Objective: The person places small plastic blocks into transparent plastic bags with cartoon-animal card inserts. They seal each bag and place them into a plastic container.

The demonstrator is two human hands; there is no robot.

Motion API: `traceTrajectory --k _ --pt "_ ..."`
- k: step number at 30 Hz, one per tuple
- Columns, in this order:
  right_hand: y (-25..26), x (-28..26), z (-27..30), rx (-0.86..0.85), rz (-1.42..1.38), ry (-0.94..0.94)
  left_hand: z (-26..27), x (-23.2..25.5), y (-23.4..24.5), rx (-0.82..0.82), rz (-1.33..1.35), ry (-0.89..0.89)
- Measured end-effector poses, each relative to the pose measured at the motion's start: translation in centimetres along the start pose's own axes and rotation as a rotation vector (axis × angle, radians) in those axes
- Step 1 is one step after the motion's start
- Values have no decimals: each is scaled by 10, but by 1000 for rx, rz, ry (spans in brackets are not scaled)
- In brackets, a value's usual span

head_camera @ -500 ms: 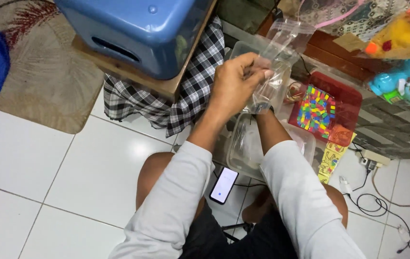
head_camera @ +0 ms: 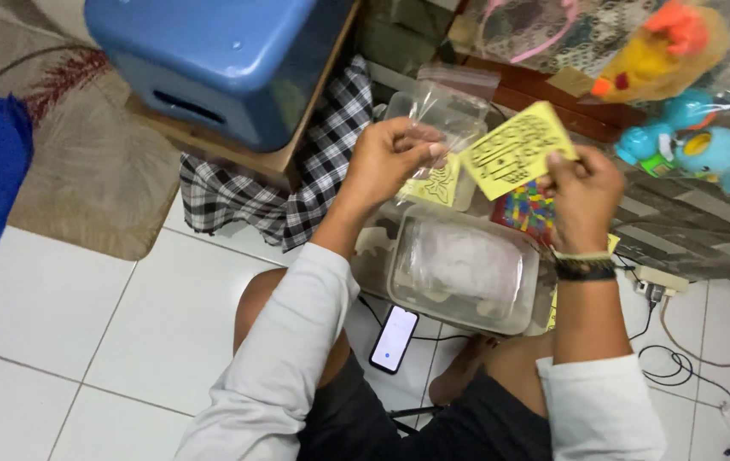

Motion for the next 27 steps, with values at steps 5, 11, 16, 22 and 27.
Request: traceTrajectory --k 5,11,16,22,27 --pt "37 -37 37 112 -690 195 6 -5 -19 -106 -207 -20" --pt "43 -31 36 271 -696 227 11 -32 -58 -209 -255 193" --pt "41 -35 38 237 -626 256 13 -37 -71 -298 -203 223" --pt "36 -24 37 163 -469 262 11 -38 -71 -338 -209 206" --pt "35 -29 42 105 -396 286 12 -42 -71 -355 -168 201"
Point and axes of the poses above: each hand's wrist, its own z-axis away from the middle knuckle, its own y-axis out of the back of the hand, x = y × z, the point moved 2 cm from there along -z, towards the middle knuckle, and after that the axes turned 8 degrees about -x, right-handed, at the moved point
